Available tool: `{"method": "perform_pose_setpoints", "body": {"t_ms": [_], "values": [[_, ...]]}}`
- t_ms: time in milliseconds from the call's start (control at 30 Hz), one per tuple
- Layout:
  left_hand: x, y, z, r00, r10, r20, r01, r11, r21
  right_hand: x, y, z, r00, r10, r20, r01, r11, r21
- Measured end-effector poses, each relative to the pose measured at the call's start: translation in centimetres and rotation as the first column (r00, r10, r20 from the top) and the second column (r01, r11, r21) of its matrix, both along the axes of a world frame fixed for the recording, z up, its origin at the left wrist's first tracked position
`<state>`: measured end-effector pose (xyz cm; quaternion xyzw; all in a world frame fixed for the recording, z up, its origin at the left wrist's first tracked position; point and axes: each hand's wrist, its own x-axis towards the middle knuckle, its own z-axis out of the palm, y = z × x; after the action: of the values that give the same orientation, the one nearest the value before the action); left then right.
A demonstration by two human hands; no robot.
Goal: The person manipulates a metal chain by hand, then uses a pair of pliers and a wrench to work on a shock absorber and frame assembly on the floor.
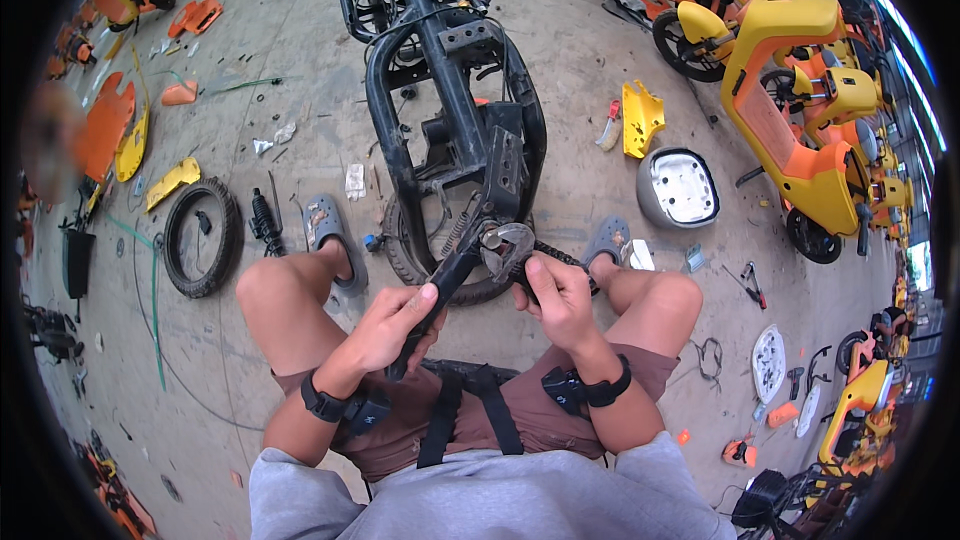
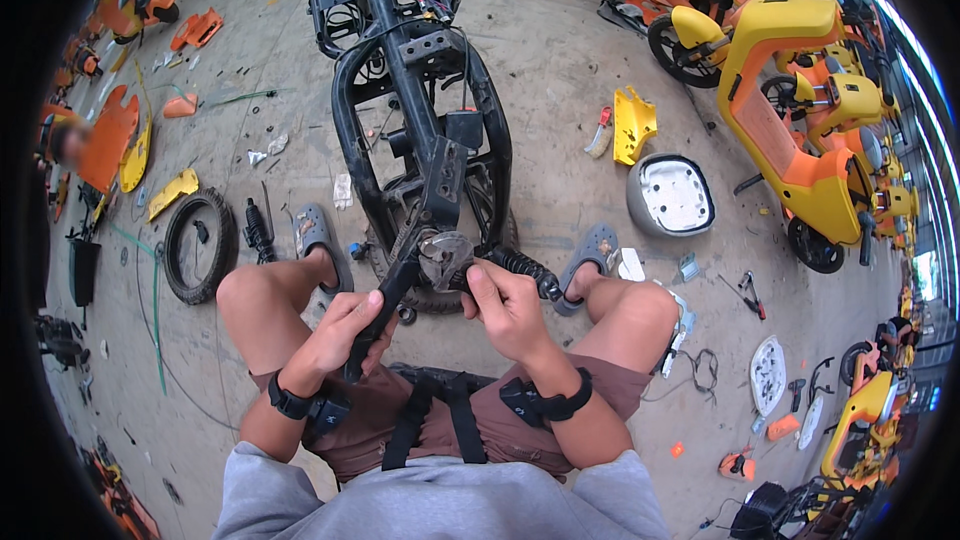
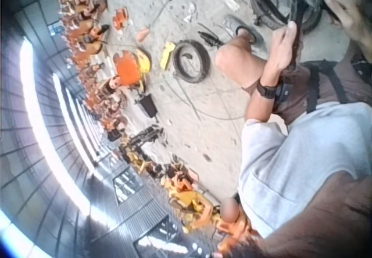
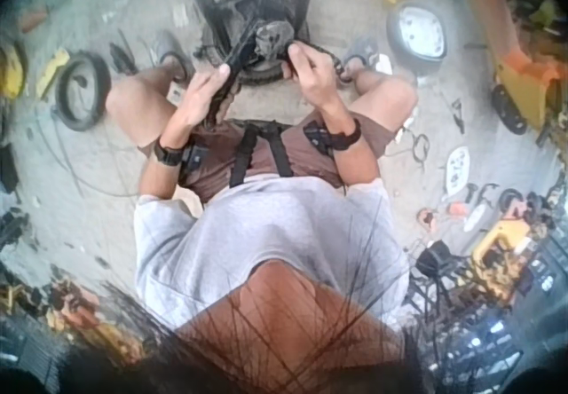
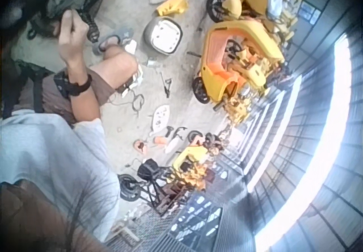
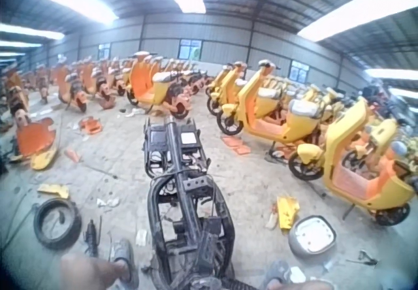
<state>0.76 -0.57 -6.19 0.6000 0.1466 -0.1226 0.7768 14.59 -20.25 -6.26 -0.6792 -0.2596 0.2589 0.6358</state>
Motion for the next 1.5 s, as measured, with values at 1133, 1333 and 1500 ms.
{"method": "perform_pose_setpoints", "body": {"t_ms": [1133, 1333, 1500], "values": [[-0.2, 0.6, 0.5, 0.990, -0.067, -0.125, 0.057, 0.995, -0.081, 0.3, -0.5, -0.9, 0.990, 0.064, -0.128, -0.068, 0.997, -0.024], [-0.3, 0.5, 0.4, 0.990, -0.072, -0.124, 0.061, 0.994, -0.092, 0.4, -0.6, -0.9, 0.996, 0.036, 0.084, -0.026, 0.992, -0.122], [-0.2, 0.4, 0.3, 0.991, -0.074, -0.112, 0.073, 0.997, -0.018, 0.1, -0.5, -0.6, 0.997, -0.003, 0.081, 0.011, 0.995, -0.097]]}}
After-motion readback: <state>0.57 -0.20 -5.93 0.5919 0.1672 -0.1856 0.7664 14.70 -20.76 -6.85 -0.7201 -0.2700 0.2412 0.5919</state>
